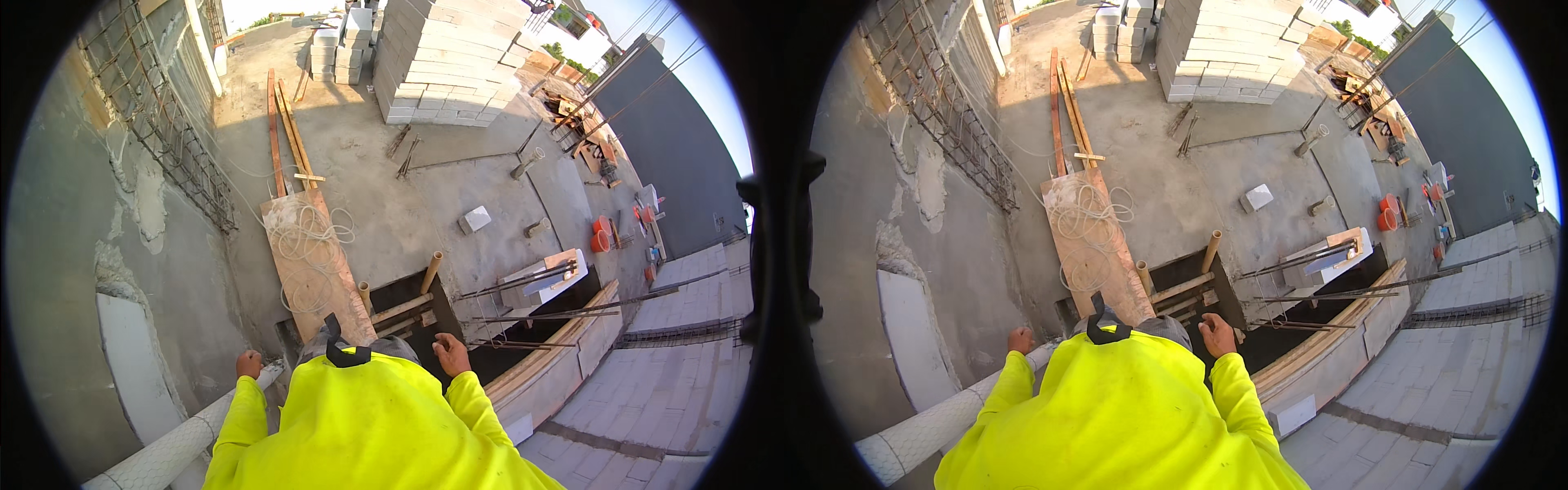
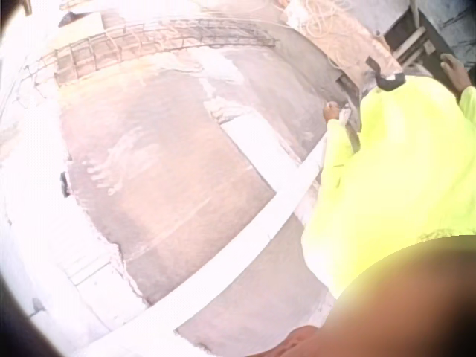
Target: The person uses a spirit level to check a vertical wall section, then retrieves pliers and a wire to secure the level to rebar. Afterward, they use a water level tube to transfer a height reference and mark a point on a block wall with a pen.
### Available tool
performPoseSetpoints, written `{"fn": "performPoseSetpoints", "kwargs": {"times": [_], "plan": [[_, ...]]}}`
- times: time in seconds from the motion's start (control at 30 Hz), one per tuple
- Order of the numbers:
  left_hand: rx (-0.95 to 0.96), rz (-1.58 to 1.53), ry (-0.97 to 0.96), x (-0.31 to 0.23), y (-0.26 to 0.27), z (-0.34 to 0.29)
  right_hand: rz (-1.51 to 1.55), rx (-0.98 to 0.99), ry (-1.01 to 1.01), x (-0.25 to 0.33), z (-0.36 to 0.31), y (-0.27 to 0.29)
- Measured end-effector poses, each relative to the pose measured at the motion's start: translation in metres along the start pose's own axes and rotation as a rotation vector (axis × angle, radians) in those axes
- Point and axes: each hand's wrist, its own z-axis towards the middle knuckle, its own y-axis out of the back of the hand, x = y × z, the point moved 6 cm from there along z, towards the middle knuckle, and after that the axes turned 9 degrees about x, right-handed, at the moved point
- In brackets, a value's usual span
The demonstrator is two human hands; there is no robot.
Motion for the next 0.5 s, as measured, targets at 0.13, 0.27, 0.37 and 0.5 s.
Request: {"fn": "performPoseSetpoints", "kwargs": {"times": [0.13, 0.27, 0.37, 0.5], "plan": [[-0.056, -0.155, -0.220, -0.166, 0.022, 0.054, 0.004, -0.032, -0.095, -0.008, 0.020, 0.003], [-0.024, -0.166, -0.218, -0.260, -0.001, 0.078, -0.121, 0.048, -0.272, -0.055, 0.036, -0.008], [0.038, -0.207, -0.142, -0.278, -0.042, 0.102, -0.220, 0.181, -0.365, -0.098, 0.070, -0.018], [0.032, -0.225, 0.032, -0.275, -0.101, 0.149, -0.197, 0.360, -0.339, -0.135, 0.176, 0.000]]}}
